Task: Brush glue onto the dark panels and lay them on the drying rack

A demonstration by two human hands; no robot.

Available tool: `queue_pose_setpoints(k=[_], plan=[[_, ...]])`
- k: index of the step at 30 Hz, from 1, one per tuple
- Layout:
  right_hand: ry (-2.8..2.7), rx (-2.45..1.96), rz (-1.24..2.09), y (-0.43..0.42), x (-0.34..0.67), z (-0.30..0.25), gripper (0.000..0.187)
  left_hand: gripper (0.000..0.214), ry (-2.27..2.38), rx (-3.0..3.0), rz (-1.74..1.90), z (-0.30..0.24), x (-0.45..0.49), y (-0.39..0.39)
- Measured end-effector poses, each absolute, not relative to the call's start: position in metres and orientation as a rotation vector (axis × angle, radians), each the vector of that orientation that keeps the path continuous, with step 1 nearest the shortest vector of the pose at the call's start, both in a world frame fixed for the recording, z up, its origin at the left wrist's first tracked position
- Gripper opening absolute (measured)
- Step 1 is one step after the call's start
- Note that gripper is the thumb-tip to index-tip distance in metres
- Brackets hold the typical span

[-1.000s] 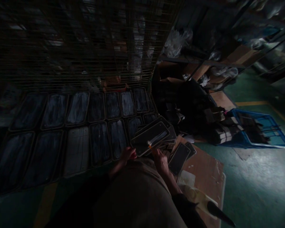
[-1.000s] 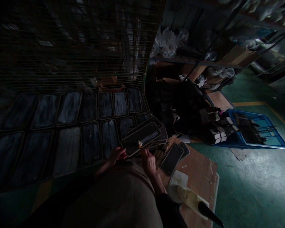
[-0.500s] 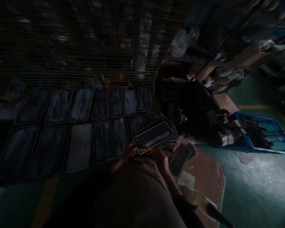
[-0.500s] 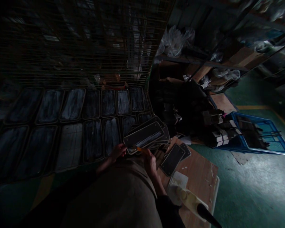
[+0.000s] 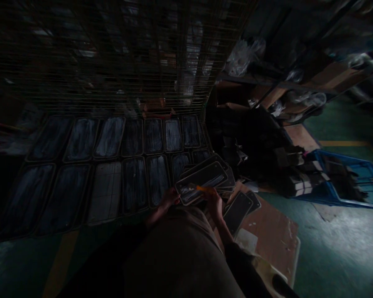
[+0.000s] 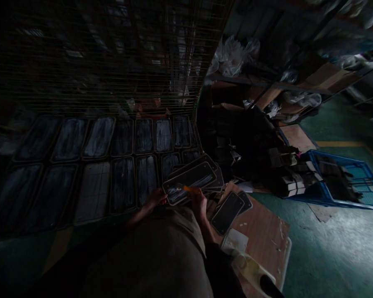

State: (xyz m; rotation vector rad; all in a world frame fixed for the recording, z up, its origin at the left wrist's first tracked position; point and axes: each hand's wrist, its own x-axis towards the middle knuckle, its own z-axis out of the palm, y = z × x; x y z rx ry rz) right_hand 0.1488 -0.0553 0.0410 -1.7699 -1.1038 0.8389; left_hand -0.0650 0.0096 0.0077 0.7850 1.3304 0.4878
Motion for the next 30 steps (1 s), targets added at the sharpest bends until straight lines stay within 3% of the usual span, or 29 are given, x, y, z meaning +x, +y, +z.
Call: queue_pose_setpoints(k=[7,13,20,30], plan=[[-1.266,-1.897,0.295,-0.038,0.183,0.05,0.033,0.019,1.378,0.803,0.472,0.012,-0.064,0.009],[-1.668,-1.727,0.583,-0.044,0.129,0.049,0.03,0.02,1.387,0.888,0.496,0.012,-0.059,0.008],[-1.376,-1.607,1.002,-0.055,0.105,0.055,0.029,0.02,1.381,0.887,0.513,0.004,-0.059,0.009],[-0.873,-1.733,0.698,-0.017,0.173,0.039,0.043,0.04,1.308,0.78,0.528,-0.001,-0.064,0.007]])
